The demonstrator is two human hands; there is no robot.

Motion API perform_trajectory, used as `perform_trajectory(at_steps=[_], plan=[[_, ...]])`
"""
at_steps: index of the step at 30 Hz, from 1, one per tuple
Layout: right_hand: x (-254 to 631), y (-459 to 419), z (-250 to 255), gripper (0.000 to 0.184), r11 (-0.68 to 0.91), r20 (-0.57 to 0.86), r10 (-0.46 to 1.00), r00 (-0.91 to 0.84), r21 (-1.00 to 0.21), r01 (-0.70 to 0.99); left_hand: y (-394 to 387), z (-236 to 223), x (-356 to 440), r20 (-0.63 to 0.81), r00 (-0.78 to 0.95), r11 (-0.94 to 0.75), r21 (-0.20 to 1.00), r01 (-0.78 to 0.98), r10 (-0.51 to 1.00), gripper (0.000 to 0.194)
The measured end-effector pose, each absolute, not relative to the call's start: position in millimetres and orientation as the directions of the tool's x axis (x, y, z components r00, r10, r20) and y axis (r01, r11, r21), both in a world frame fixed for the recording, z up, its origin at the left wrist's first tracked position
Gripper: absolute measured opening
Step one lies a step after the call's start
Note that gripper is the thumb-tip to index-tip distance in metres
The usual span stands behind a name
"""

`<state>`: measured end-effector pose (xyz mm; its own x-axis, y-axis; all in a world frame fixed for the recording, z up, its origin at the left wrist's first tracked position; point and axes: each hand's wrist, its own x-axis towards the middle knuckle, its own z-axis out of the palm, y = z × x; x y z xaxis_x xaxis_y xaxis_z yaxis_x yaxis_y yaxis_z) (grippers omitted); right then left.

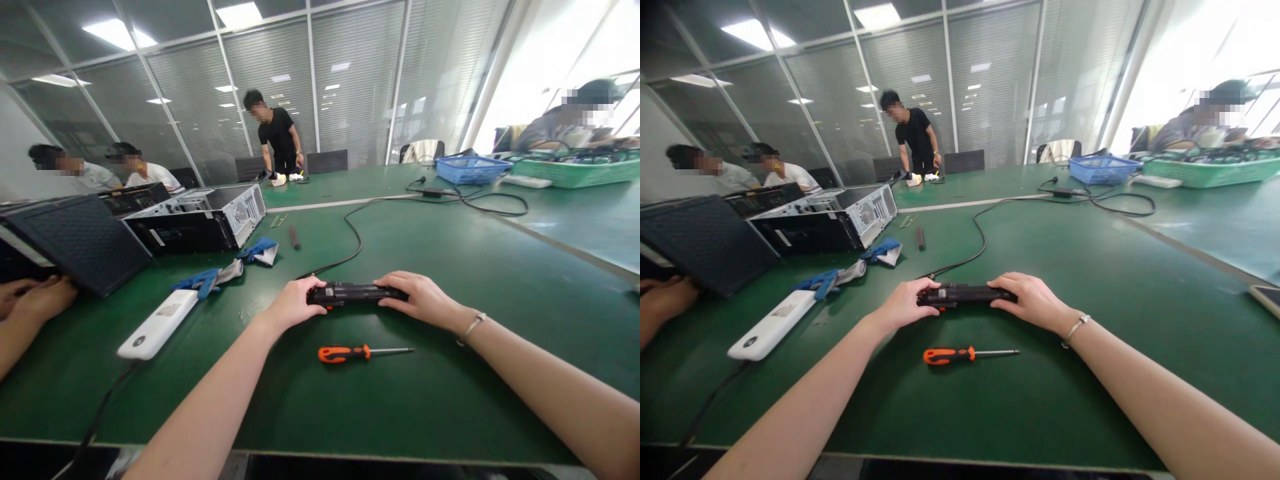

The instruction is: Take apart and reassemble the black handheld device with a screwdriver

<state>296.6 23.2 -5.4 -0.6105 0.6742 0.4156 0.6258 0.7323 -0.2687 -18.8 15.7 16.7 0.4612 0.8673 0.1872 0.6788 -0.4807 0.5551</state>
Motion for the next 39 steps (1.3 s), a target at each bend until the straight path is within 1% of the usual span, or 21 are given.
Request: perform_trajectory(at_steps=[2,5,9,13,17,20,24,27,30,32,34,36,37,39], plan=[[295.1,21.3,-5.5,0.035,0.724,0.421,0.68,-0.6,-0.26,0.638,10.7,18.9,-17.1,0.191,0.458,-0.485,0.526,0.699,0.868,0.048],[291.9,19.0,-5.1,0.033,0.703,0.424,0.699,-0.576,-0.265,0.659,2.5,18.5,-16.5,0.213,0.428,-0.472,0.532,0.703,0.878,0.047],[288.2,18.9,-2.6,0.034,0.67,0.393,0.737,-0.55,-0.311,0.674,-4.2,14.9,-17.2,0.236,0.385,-0.449,0.552,0.703,0.892,0.052],[286.7,17.7,3.5,0.035,0.628,0.325,0.778,-0.538,-0.37,0.684,-7.6,15.1,-17.6,0.261,0.391,-0.469,0.545,0.695,0.883,0.046],[286.6,13.9,10.2,0.032,0.588,0.244,0.806,-0.539,-0.42,0.691,-11.6,17.9,-18.5,0.234,0.4,-0.456,0.589,0.666,0.886,0.046],[286.5,11.1,15.4,0.03,0.583,0.223,0.808,-0.545,-0.438,0.684,-13.4,19.0,-19.6,0.23,0.398,-0.45,0.608,0.654,0.888,0.048],[287.2,8.9,20.7,0.029,0.578,0.197,0.802,-0.563,-0.489,0.653,-12.1,17.0,-20.6,0.223,0.403,-0.446,0.636,0.63,0.887,0.041],[290.1,10.7,19.2,0.028,0.573,0.203,0.804,-0.559,-0.516,0.637,-9.3,13.6,-20.3,0.229,0.389,-0.437,0.649,0.623,0.893,0.04],[293.2,14.3,15.0,0.028,0.594,0.224,0.792,-0.568,-0.499,0.63,-7.4,11.2,-19.5,0.228,0.39,-0.435,0.664,0.608,0.892,0.04],[291.3,13.3,15.2,0.029,0.651,0.31,0.756,-0.576,-0.44,0.619,-7.3,10.9,-19.3,0.23,0.389,-0.436,0.668,0.603,0.892,0.041],[282.1,5.7,19.5,0.031,0.699,0.437,0.713,-0.549,-0.373,0.61,-8.1,11.4,-19.4,0.233,0.386,-0.435,0.67,0.602,0.893,0.041],[264.5,-10.0,25.9,0.033,0.716,0.512,0.687,-0.515,-0.357,0.6,-9.2,12.1,-20.0,0.236,0.389,-0.439,0.673,0.595,0.89,0.042],[253.5,-20.3,28.5,0.033,0.723,0.515,0.682,-0.519,-0.367,0.586,-9.6,12.3,-20.4,0.238,0.395,-0.443,0.675,0.59,0.887,0.042],[230.7,-42.5,30.7,0.037,0.777,0.391,0.628,-0.673,-0.364,0.514,-9.7,12.2,-21.2,0.246,0.407,-0.456,0.676,0.578,0.88,0.042]])
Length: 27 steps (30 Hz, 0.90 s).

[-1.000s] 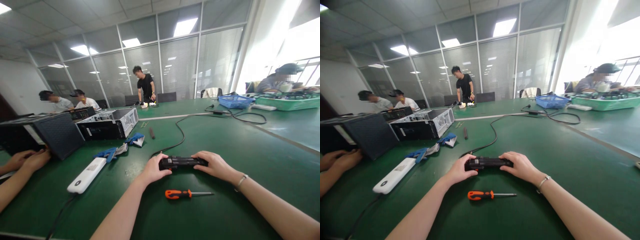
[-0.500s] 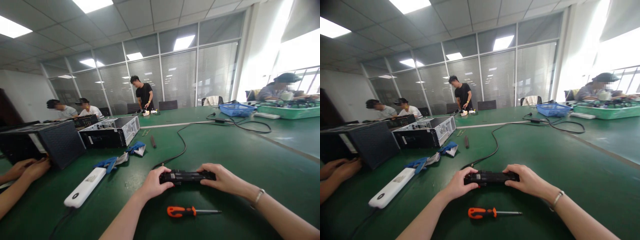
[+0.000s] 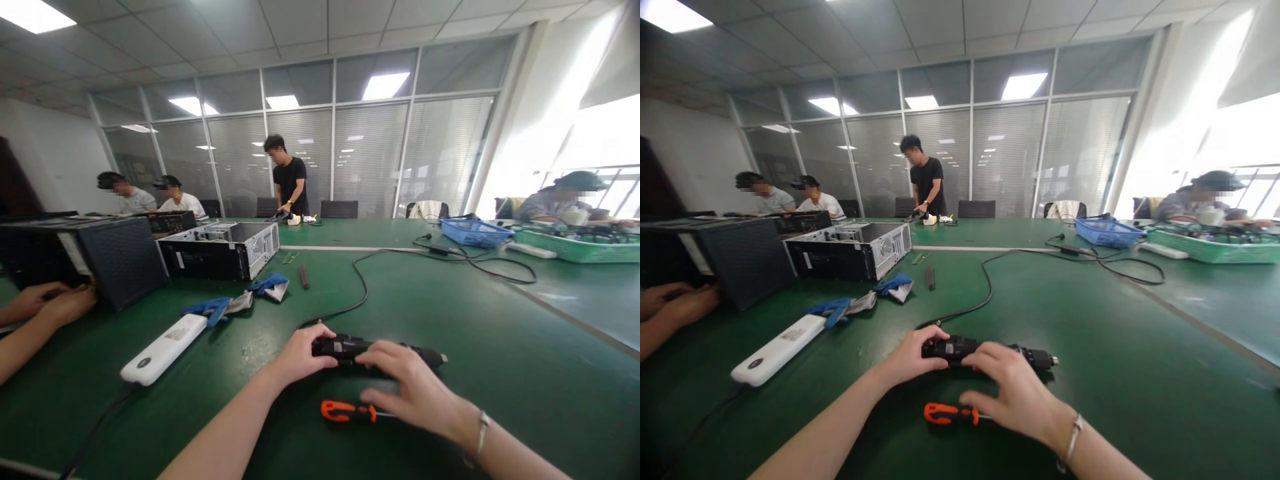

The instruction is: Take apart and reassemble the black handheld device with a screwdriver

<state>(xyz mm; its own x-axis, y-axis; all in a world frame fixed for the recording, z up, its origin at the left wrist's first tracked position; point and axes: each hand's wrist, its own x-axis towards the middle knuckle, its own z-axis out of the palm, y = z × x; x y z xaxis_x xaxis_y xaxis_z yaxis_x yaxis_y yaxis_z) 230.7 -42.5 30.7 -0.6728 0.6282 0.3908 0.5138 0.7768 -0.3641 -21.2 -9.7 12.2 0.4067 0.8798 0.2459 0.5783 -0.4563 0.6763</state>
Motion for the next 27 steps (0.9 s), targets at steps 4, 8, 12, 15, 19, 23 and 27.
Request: perform_trajectory(at_steps=[4,8,12,15,19,23,27], plan=[[201.9,-71.0,25.8,0.025,0.863,0.233,0.5,-0.834,-0.208,0.459,-9.0,10.6,-22.0,0.271,0.417,-0.483,0.657,0.578,0.868,0.04],[202.5,-64.4,31.8,0.028,0.869,0.464,0.49,-0.738,-0.196,0.455,-12.0,10.4,-19.0,0.346,0.424,-0.544,0.608,0.579,0.837,0.039],[203.9,-48.3,44.8,0.053,0.758,0.781,0.575,-0.244,-0.395,0.519,-16.3,12.1,-13.3,0.402,0.447,-0.599,0.589,0.542,0.799,0.05],[199.3,-41.8,39.3,0.059,0.75,0.875,0.482,-0.057,-0.378,0.543,-16.4,11.2,-9.2,0.44,0.452,-0.629,0.585,0.512,0.776,0.046],[196.4,-38.3,19.7,0.056,0.793,0.931,0.337,-0.142,-0.199,0.576,-13.1,6.7,-6.0,0.467,0.44,-0.641,0.585,0.497,0.767,0.028],[196.1,-37.0,16.6,0.051,0.829,0.912,0.299,-0.28,-0.103,0.55,-10.9,4.7,-5.0,0.478,0.44,-0.648,0.598,0.471,0.76,0.024],[193.1,-40.2,28.6,0.049,0.835,0.909,0.288,-0.3,-0.085,0.543,-11.7,6.1,-4.9,0.474,0.423,-0.634,0.619,0.464,0.772,0.025]])
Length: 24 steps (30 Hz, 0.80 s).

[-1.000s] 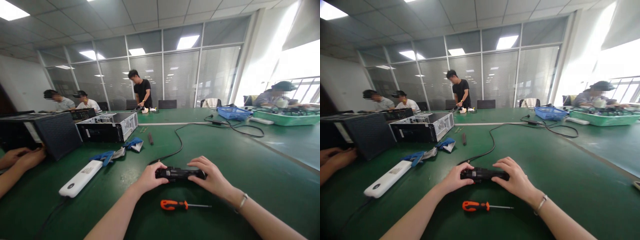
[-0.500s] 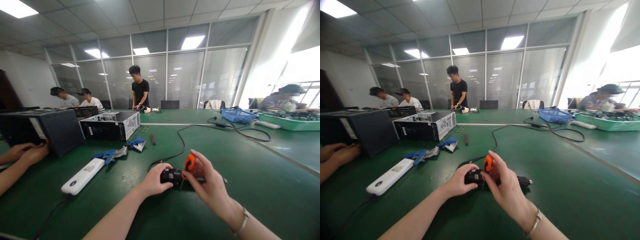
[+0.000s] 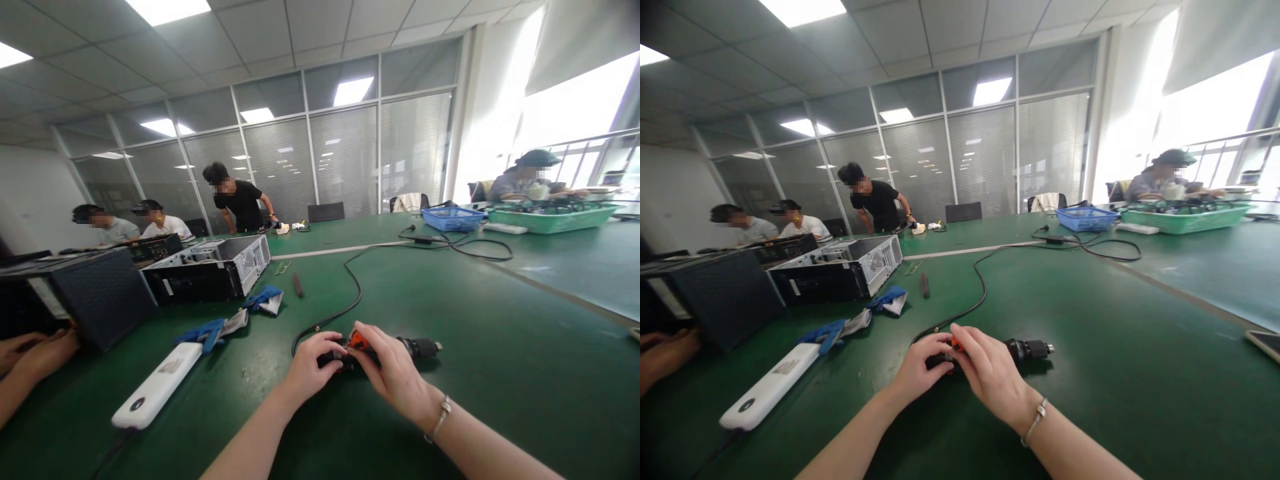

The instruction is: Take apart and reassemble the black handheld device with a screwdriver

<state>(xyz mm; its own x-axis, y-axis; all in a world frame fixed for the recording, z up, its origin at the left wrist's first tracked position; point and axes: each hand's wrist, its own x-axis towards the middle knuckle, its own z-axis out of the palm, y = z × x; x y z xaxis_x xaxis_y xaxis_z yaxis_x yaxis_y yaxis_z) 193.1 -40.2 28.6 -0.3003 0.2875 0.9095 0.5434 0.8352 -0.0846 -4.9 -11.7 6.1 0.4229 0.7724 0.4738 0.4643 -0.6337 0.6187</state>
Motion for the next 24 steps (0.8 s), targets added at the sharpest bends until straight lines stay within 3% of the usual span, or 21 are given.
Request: perform_trajectory(at_steps=[7,12,16,24], plan=[[184.9,-51.9,37.7,0.046,0.886,0.841,0.334,-0.426,-0.126,0.447,-15.9,11.0,-0.8,0.48,0.419,-0.634,0.64,0.433,0.771,0.012],[185.3,-46.6,31.3,0.042,0.874,0.862,0.369,-0.347,-0.195,0.445,-14.9,10.4,1.9,0.467,0.407,-0.617,0.652,0.44,0.785,0.014],[188.5,-46.0,30.3,0.049,0.89,0.834,0.396,-0.384,-0.246,0.383,-14.4,10.3,2.8,0.457,0.392,-0.6,0.657,0.456,0.798,0.011],[185.2,-47.8,27.6,0.047,0.873,0.845,0.415,-0.337,-0.266,0.409,-13.3,6.5,2.5,0.48,0.389,-0.616,0.654,0.438,0.786,0.013]])
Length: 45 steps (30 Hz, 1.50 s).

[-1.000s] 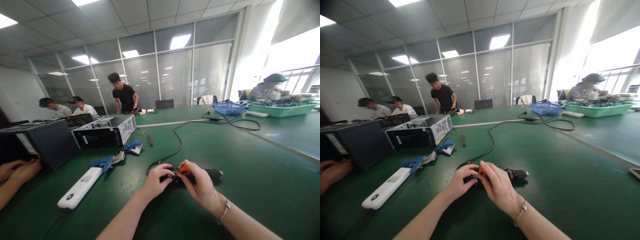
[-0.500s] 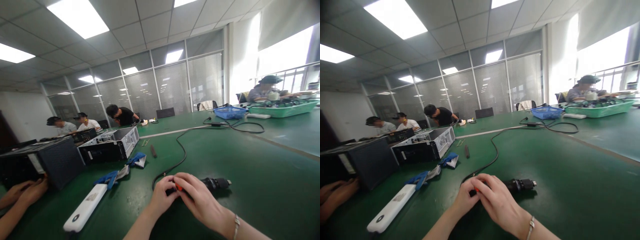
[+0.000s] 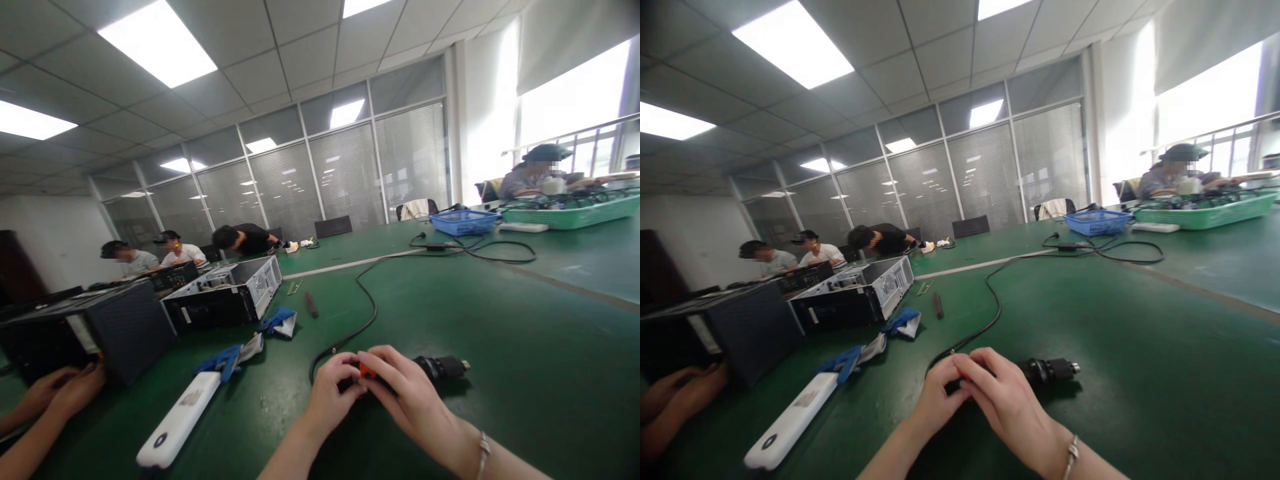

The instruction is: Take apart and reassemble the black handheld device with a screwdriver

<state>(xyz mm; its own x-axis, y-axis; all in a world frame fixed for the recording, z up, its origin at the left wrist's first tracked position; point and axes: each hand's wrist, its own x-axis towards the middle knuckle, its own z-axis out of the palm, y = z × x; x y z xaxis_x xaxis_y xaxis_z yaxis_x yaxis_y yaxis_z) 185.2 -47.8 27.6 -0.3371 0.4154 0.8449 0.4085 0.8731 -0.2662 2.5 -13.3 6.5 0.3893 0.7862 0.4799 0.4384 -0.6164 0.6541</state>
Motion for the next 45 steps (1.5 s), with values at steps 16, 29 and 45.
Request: perform_trajectory(at_steps=[16,29,45], plan=[[188.5,-46.4,23.5,0.052,0.881,0.879,0.376,-0.292,-0.243,0.406,-11.9,5.1,1.4,0.468,0.395,-0.609,0.67,0.425,0.791,0.019],[193.2,-40.5,14.9,0.051,0.864,0.888,0.388,-0.246,-0.257,0.433,-15.2,7.2,0.8,0.456,0.376,-0.589,0.67,0.451,0.807,0.022],[193.8,-43.5,20.4,0.047,0.876,0.876,0.396,-0.275,-0.271,0.398,-13.7,6.5,0.5,0.463,0.39,-0.603,0.667,0.437,0.796,0.023]])
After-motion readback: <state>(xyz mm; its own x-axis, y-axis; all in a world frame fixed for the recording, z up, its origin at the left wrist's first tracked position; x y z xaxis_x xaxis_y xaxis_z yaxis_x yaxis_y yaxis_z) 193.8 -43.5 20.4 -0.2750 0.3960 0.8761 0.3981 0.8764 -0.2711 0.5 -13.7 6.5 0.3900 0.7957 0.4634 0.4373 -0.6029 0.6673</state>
